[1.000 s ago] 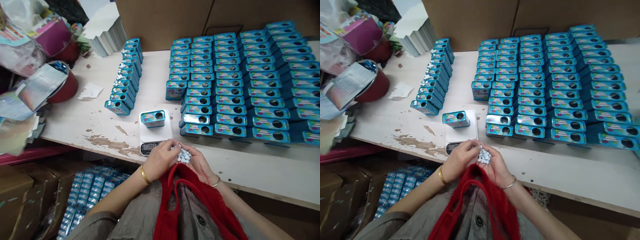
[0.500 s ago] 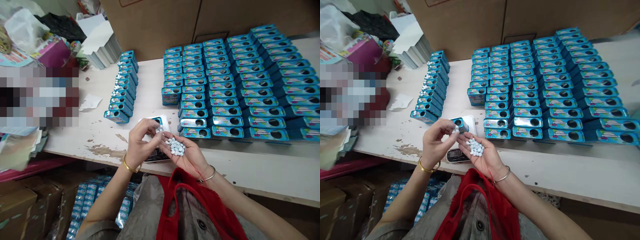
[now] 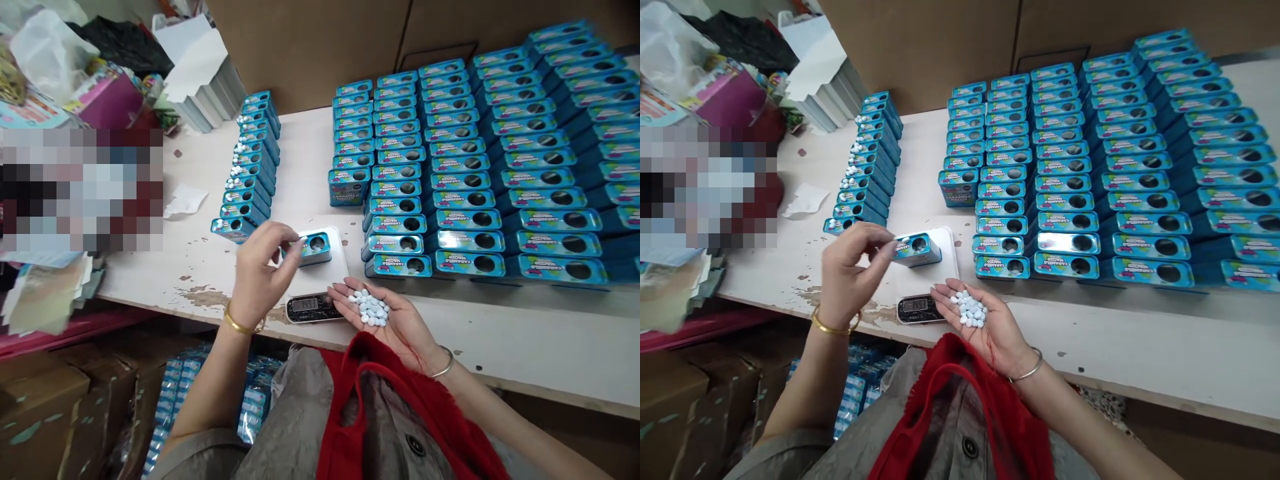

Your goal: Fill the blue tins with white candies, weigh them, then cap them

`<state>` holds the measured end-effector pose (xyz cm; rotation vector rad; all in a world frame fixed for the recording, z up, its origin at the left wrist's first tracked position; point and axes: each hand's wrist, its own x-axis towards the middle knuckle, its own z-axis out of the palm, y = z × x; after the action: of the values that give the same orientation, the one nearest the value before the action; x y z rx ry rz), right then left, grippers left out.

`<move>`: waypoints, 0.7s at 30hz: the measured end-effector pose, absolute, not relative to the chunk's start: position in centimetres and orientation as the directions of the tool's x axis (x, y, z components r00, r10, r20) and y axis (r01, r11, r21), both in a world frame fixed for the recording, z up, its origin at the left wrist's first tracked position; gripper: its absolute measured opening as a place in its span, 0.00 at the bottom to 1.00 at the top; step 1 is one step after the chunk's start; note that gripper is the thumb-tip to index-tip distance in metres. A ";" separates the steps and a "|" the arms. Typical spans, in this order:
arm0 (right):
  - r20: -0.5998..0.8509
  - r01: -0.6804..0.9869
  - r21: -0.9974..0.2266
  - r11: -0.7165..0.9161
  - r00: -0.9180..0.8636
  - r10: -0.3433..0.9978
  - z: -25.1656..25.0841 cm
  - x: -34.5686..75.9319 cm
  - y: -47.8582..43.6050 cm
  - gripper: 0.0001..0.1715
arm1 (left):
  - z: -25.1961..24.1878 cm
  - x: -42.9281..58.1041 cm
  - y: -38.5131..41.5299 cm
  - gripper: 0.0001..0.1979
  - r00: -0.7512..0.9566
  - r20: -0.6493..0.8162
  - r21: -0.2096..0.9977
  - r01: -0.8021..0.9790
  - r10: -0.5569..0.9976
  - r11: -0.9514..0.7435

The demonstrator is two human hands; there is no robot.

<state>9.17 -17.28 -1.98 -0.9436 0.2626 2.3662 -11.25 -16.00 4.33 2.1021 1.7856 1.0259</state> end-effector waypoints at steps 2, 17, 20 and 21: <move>-0.690 -0.568 -0.024 -0.822 -0.586 0.425 -2.3 9.9 -17.6 0.19 | 4.5 -12.3 -16.6 0.03 -0.081 0.413 0.592 0.780 0.907 -0.200; -0.759 -0.540 -0.046 -0.840 -0.527 0.381 -3.0 12.1 -18.9 0.18 | 2.5 -14.5 -19.0 0.03 -0.221 0.420 0.606 0.790 0.880 -0.090; -0.760 -0.545 -0.033 -0.838 -0.531 0.375 -3.0 12.0 -18.9 0.19 | 2.4 -14.2 -18.8 0.03 -0.170 0.440 0.549 0.828 0.882 -0.115; -0.760 -0.549 -0.032 -0.835 -0.530 0.377 -3.0 12.0 -18.9 0.19 | 2.3 -14.1 -18.8 0.04 -0.143 0.444 0.524 0.842 0.884 -0.127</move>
<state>12.00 -18.91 -3.01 -1.0935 0.2868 2.3434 -14.06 -18.80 2.26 2.0185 2.0365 1.1368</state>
